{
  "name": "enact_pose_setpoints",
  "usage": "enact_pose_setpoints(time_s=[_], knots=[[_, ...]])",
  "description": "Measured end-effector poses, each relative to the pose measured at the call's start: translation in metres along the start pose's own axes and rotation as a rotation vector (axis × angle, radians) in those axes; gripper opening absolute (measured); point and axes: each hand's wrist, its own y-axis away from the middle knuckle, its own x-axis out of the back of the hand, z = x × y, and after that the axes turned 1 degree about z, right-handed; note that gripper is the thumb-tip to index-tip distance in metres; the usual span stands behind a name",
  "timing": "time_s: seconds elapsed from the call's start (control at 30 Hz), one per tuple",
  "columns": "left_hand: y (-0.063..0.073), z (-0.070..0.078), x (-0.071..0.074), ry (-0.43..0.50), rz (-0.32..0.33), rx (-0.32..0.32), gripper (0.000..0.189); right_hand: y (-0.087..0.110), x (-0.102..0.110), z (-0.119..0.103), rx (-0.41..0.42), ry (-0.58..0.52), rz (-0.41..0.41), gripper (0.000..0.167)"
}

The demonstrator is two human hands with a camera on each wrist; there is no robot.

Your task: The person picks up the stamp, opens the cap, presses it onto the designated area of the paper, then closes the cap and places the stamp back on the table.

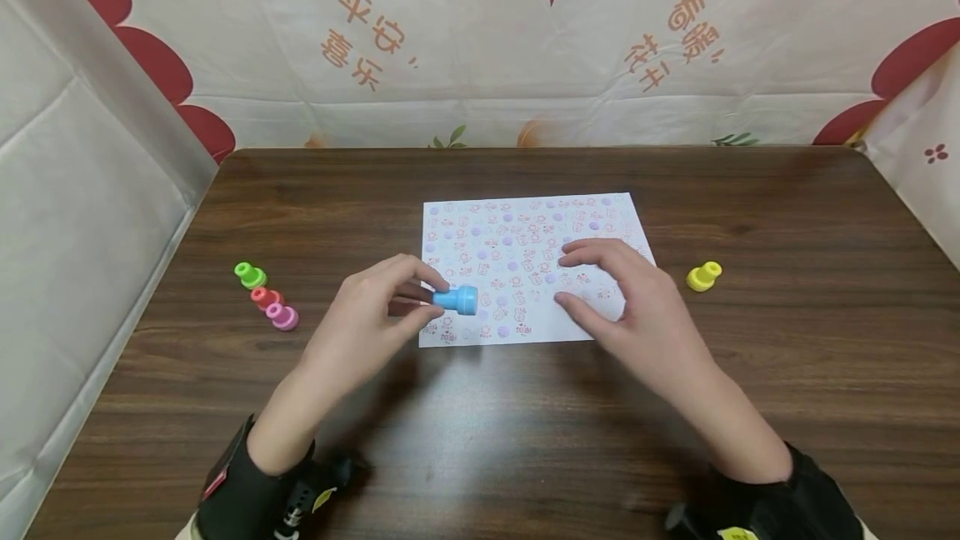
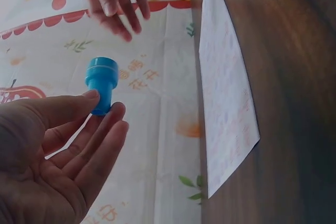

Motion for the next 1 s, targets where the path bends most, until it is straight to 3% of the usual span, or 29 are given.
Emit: enact_pose_setpoints(time_s=[0.33, 0.57, 1.0], knots=[[-0.002, 0.005, -0.022, 0.104, -0.024, 0.038, 0.019, 0.004, -0.026, -0.012, 0.059, -0.054, -0.085, 0.037], [-0.001, 0.007, -0.034, 0.127, -0.052, 0.022, 0.019, 0.008, -0.036, -0.019, 0.011, -0.157, -0.156, 0.032], [-0.001, 0.005, -0.041, 0.121, -0.036, -0.029, 0.017, 0.011, -0.038, -0.017, -0.002, -0.222, -0.137, 0.026]])
